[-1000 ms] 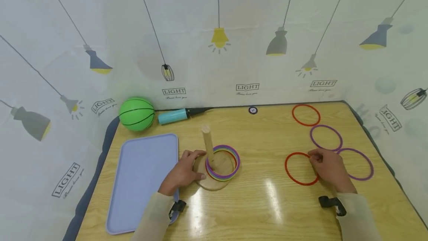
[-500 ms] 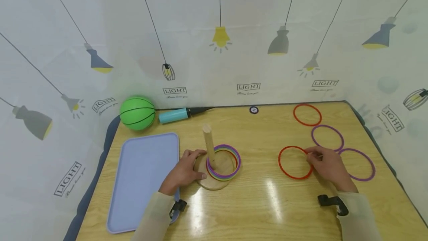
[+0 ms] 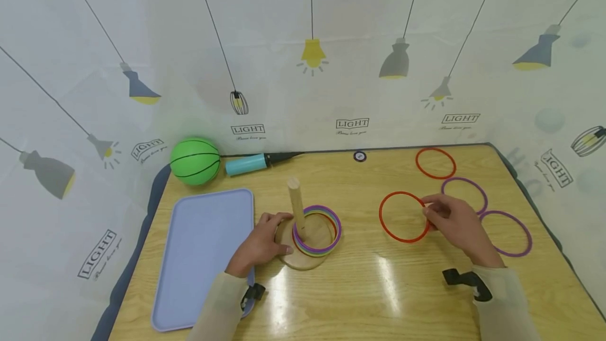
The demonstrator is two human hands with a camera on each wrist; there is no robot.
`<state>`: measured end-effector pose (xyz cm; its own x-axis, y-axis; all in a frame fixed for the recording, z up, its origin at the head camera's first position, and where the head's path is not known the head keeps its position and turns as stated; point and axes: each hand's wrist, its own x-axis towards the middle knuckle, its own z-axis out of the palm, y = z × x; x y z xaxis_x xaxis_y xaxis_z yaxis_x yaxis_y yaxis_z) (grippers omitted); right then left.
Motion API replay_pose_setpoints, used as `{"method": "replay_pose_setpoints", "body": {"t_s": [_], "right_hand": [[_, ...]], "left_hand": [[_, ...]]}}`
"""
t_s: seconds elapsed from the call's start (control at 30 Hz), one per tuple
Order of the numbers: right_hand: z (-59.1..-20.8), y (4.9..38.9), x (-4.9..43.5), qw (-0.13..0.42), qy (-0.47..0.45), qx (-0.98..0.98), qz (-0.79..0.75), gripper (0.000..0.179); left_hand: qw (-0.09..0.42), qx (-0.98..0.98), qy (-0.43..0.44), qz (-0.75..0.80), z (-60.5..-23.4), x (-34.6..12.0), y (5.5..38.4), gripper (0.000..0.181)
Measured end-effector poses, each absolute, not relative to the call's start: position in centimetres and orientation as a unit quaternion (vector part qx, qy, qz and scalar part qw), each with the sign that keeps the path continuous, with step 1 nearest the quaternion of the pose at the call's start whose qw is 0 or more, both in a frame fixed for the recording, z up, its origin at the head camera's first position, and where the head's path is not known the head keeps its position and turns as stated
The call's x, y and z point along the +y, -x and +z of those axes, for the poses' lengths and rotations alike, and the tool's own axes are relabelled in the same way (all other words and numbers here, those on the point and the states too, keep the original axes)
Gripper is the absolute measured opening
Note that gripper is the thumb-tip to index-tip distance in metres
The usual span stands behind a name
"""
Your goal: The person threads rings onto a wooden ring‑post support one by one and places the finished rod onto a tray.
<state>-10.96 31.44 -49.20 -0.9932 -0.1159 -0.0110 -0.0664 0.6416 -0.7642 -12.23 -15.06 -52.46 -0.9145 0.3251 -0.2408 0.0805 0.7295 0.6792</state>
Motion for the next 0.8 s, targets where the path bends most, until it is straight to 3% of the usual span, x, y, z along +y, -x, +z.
{"method": "replay_pose_setpoints", "body": {"t_s": [0.37,0.8], "right_hand": [[-44.7,11.0,27.5,0.022,0.069,0.876,-0.476,0.034],[-39.4,10.2,21.2,-0.06,0.085,0.752,-0.651,0.029]], "left_hand": [[0.176,0.911,-0.109,0.357,-52.3,-15.2,12.2,0.074],[0.183,0.912,-0.108,0.352,-52.5,-15.2,12.3,0.074]]}}
